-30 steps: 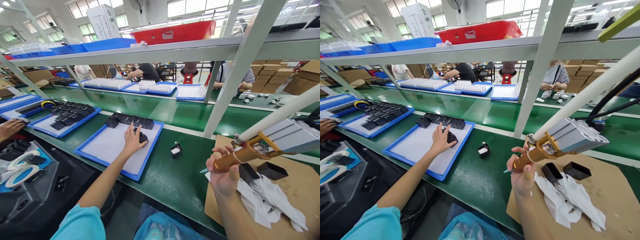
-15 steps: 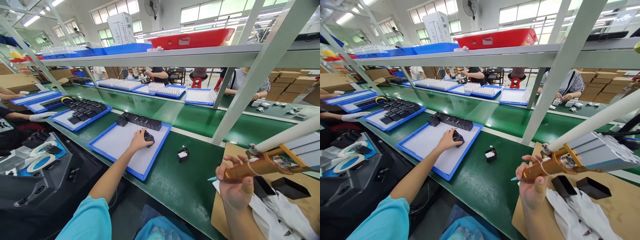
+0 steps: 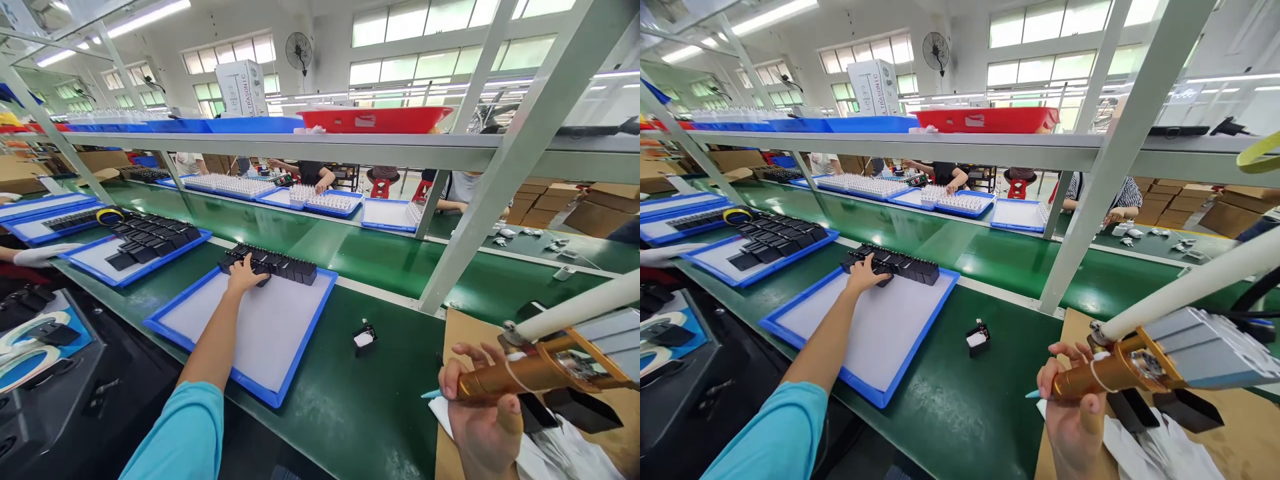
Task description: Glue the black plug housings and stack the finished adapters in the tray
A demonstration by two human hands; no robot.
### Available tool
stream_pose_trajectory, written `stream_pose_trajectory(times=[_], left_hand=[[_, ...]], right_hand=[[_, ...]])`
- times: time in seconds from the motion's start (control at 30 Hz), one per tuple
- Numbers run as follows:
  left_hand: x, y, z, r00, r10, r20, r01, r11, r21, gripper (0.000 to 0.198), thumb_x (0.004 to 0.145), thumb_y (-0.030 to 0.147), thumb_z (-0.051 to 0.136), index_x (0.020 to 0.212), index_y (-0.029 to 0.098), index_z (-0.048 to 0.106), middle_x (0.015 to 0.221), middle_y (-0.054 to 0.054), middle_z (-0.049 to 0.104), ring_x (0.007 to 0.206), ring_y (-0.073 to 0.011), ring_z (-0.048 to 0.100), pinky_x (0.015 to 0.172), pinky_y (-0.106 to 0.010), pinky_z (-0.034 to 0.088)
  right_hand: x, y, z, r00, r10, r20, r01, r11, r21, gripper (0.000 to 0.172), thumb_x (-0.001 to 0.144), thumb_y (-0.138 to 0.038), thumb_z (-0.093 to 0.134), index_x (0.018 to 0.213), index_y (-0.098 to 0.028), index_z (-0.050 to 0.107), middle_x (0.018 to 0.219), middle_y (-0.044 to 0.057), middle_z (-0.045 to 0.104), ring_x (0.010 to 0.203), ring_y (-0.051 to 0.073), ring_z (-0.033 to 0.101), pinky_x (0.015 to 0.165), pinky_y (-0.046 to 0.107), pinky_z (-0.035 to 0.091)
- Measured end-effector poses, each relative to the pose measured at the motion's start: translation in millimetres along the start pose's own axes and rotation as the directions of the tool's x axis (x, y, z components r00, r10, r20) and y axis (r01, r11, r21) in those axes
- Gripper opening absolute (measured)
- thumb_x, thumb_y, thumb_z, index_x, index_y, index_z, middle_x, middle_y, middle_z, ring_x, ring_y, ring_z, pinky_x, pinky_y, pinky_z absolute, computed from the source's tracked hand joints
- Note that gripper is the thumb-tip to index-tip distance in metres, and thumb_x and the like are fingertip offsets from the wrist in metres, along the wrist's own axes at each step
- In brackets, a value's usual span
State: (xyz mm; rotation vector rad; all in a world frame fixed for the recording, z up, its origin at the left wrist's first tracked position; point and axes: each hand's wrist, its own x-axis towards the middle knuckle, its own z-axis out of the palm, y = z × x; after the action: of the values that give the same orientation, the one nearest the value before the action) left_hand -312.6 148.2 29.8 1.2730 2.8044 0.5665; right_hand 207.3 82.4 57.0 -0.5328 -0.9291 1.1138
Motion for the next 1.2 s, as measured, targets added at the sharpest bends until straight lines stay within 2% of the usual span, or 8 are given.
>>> stream_pose_trajectory(times=[0.13,0.33,0.57,0.7,0.8,0.93,1.07,1.2], left_hand=[[0,-12,9.1,0.999,0.04,-0.014,-0.04,0.999,-0.007,0.117,0.063,0.059,0.072,0.155,0.018,0.014,0.145,-0.023,0.034,0.134,-0.0444,0.034,0.104,-0.051,0.036],[2,-16,12.0,0.993,0.081,-0.083,-0.077,0.996,0.046,0.107,0.065,0.051,0.073,0.154,0.019,0.023,0.141,-0.02,0.042,0.134,-0.041,0.032,0.108,-0.051,0.032],[0,-18,18.6,0.968,-0.005,-0.249,0.022,0.998,0.065,0.105,0.069,0.046,0.075,0.155,0.023,0.02,0.157,-0.02,0.019,0.141,-0.0403,0.024,0.112,-0.053,0.027],[0,-17,17.5,0.965,-0.053,-0.257,0.047,0.998,-0.028,0.106,0.069,0.052,0.075,0.155,0.023,0.019,0.158,-0.019,0.019,0.142,-0.0406,0.023,0.112,-0.053,0.028],[-1,-17,10.4,0.947,-0.084,-0.31,0.051,0.992,-0.113,0.09,0.077,0.055,0.066,0.152,0.021,0.028,0.155,-0.018,0.026,0.141,-0.0376,0.024,0.112,-0.052,0.028],[-2,-18,1.5,0.918,-0.138,-0.372,0.088,0.985,-0.148,0.045,0.094,0.037,0.042,0.134,0.02,0.057,0.151,-0.014,0.035,0.139,-0.0338,0.027,0.11,-0.05,0.033],[-3,-22,1.6,0.913,-0.14,-0.383,0.089,0.985,-0.148,0.034,0.093,0.033,0.045,0.111,0.023,0.072,0.15,-0.01,0.037,0.137,-0.0347,0.029,0.107,-0.051,0.036],[-1,-25,5.1,0.919,-0.121,-0.375,0.077,0.989,-0.129,0.031,0.091,0.034,0.049,0.106,0.024,0.075,0.149,-0.009,0.04,0.135,-0.0348,0.031,0.108,-0.053,0.035]], right_hand=[[1,0,-5,1.0,0.012,-0.004,-0.012,1.0,-0.011,0.058,0.07,-0.067,0.065,0.111,-0.026,0.058,0.097,0.002,0.061,0.041,0.009,0.049,0.041,0.028,0.036],[4,4,-11,1.0,0.01,-0.02,-0.01,1.0,-0.006,0.059,0.069,-0.066,0.066,0.113,-0.026,0.059,0.097,0.003,0.062,0.042,0.01,0.049,0.041,0.029,0.035],[3,4,-14,0.999,0.029,-0.015,-0.029,1.0,0.011,0.06,0.069,-0.066,0.067,0.114,-0.027,0.06,0.098,0.002,0.064,0.042,0.011,0.05,0.042,0.031,0.037],[2,4,-12,1.0,0.001,-0.027,-0.001,1.0,-0.002,0.06,0.068,-0.065,0.068,0.114,-0.027,0.06,0.097,0.003,0.063,0.041,0.011,0.049,0.041,0.03,0.035],[2,4,-10,0.999,-0.001,-0.042,0.001,1.0,-0.016,0.059,0.068,-0.064,0.068,0.114,-0.027,0.06,0.097,0.003,0.064,0.041,0.011,0.049,0.041,0.03,0.036],[4,3,-8,0.998,-0.002,-0.061,0.0,0.999,-0.036,0.061,0.066,-0.066,0.068,0.112,-0.027,0.061,0.095,0.003,0.064,0.04,0.011,0.048,0.041,0.03,0.035],[6,2,-7,0.996,0.007,-0.084,-0.012,0.998,-0.058,0.063,0.062,-0.069,0.069,0.109,-0.027,0.061,0.091,0.002,0.064,0.038,0.011,0.047,0.039,0.03,0.035],[7,3,-9,0.993,-0.004,-0.117,-0.004,0.998,-0.067,0.06,0.063,-0.067,0.068,0.107,-0.027,0.062,0.09,0.005,0.064,0.039,0.011,0.047,0.039,0.031,0.035]])
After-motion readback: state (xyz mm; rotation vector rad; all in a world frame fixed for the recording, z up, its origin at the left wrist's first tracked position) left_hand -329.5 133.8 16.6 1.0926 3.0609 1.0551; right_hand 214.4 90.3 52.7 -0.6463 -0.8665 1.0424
